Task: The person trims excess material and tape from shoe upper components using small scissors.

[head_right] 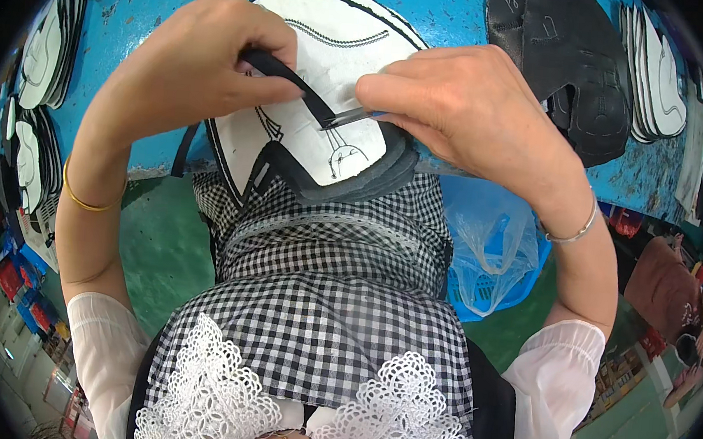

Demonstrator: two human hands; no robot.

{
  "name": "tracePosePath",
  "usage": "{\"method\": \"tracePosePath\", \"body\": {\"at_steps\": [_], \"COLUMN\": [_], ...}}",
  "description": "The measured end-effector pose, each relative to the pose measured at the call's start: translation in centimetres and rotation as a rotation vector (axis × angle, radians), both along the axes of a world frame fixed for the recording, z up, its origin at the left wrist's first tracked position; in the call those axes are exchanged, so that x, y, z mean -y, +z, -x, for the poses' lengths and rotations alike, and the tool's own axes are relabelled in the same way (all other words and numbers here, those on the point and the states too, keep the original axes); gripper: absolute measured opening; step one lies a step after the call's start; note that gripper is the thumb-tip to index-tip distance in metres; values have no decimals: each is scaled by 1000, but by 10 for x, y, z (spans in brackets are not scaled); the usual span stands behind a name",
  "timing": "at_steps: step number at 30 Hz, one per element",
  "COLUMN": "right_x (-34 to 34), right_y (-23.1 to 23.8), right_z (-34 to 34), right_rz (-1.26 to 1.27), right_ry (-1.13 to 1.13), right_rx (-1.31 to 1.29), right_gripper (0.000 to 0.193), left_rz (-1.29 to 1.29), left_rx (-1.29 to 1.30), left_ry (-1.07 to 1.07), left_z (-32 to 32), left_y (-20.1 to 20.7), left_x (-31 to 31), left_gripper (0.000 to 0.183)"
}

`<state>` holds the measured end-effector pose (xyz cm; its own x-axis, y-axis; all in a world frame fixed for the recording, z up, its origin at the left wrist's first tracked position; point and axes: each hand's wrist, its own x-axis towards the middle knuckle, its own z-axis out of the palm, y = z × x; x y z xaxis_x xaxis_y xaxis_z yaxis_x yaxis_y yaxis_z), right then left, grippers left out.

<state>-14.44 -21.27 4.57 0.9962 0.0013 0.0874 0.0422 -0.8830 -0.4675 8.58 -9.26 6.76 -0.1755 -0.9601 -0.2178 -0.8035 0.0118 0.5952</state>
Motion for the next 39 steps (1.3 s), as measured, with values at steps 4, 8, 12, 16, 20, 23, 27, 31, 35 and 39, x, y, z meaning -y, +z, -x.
{"method": "tracePosePath", "body": {"at_steps": [4,8,12,16,20,23,27,31,35,39], "right_x": [13,9,-3,4,5,-1,6,-18,-69,-96], "right_y": [1,-1,-1,4,5,8,1,16,8,-10], "right_z": [-6,-12,-26,-21,-23,-36,-29,-18,-18,-24], "right_rz": [-45,-42,127,16,81,59,40,51,257,541], "right_ry": [108,20,-101,-89,-182,-146,-169,-172,-157,-247], "right_rx": [-30,19,70,-11,-44,-107,-136,90,18,60], "right_gripper": [18,18,21,25,33,27,26,23,35,20], "left_rz": [-72,-30,38,-77,82,-108,64,261,-110,106], "left_rx": [-111,-45,-51,-128,-71,-35,-121,-282,-875,-752], "left_ry": [15,-30,-41,-115,-106,-146,-74,-36,403,446], "left_z": [-5,-2,0,-9,-10,-13,-16,-34,-33,-37], "left_y": [-4,-5,-9,-9,-9,-10,-18,-33,-2,18], "left_x": [-1,1,-1,5,-1,3,-4,-5,-1,1], "left_gripper": [16,14,14,14,14,16,15,11,8,12]}}
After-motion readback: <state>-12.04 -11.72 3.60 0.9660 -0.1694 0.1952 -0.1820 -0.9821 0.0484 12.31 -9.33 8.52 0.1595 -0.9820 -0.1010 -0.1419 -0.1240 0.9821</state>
